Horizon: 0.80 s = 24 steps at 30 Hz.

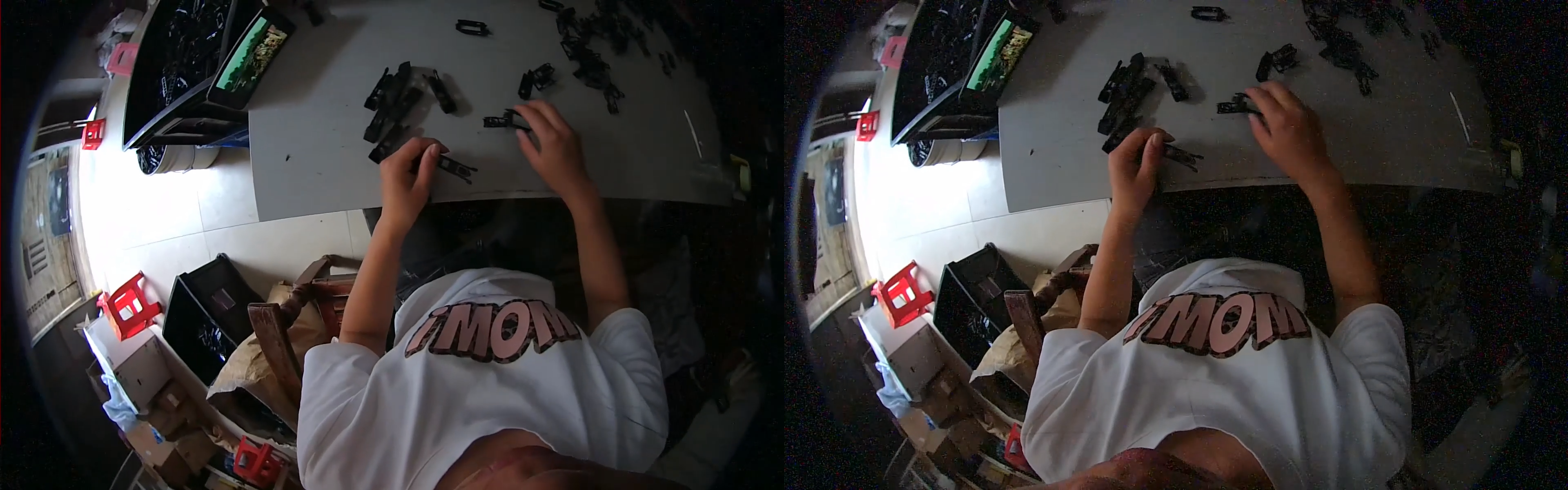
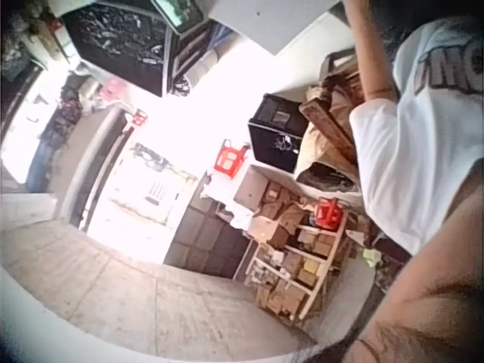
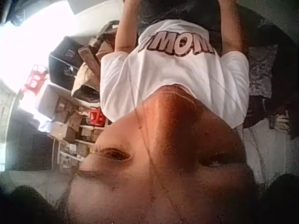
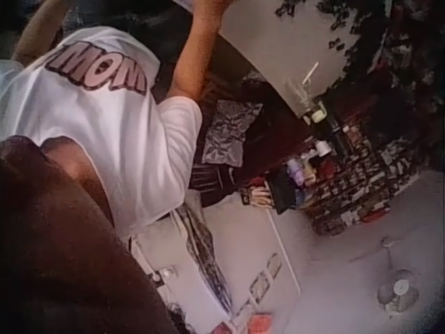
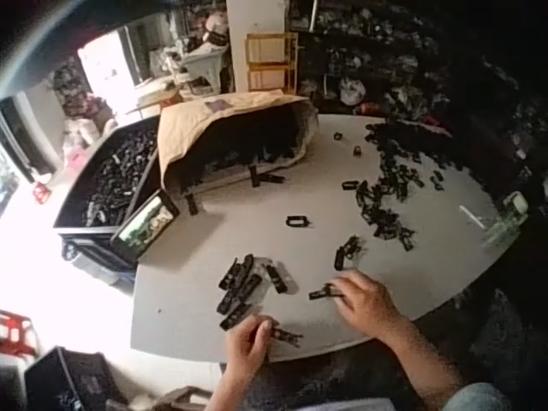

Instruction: Assembling small black plastic clips by hand on a white table.

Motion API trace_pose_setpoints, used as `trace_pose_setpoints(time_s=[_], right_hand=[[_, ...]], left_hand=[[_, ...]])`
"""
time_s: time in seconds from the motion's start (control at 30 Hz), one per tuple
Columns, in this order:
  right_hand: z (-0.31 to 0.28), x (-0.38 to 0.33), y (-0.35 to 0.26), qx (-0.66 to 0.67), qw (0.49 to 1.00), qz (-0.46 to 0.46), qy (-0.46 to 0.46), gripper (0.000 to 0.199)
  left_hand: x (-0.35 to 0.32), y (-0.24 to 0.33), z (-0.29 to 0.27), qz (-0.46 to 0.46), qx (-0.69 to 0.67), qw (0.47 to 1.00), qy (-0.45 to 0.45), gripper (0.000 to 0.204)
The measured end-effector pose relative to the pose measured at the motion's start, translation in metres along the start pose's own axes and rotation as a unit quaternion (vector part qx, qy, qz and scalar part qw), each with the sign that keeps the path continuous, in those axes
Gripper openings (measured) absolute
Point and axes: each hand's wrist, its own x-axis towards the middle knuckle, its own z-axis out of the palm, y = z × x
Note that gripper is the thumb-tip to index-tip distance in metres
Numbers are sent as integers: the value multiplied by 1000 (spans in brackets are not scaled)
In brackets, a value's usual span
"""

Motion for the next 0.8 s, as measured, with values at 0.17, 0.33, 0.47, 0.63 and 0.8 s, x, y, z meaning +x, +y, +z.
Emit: trace_pose_setpoints(time_s=[0.17,0.33,0.47,0.63,0.8], right_hand=[[1,1,-2,21,1000,-9,6,32],[0,-14,14,20,991,132,15,31],[8,-17,17,-76,991,77,80,26],[30,2,-13,73,987,42,140,18],[48,-11,-12,79,989,32,119,19]], left_hand=[[2,3,-3,6,20,999,-34,17],[3,4,-2,23,53,998,-34,11],[3,8,-4,28,108,993,-44,11],[2,3,2,24,122,991,-41,10],[1,8,2,50,114,992,-19,9]])
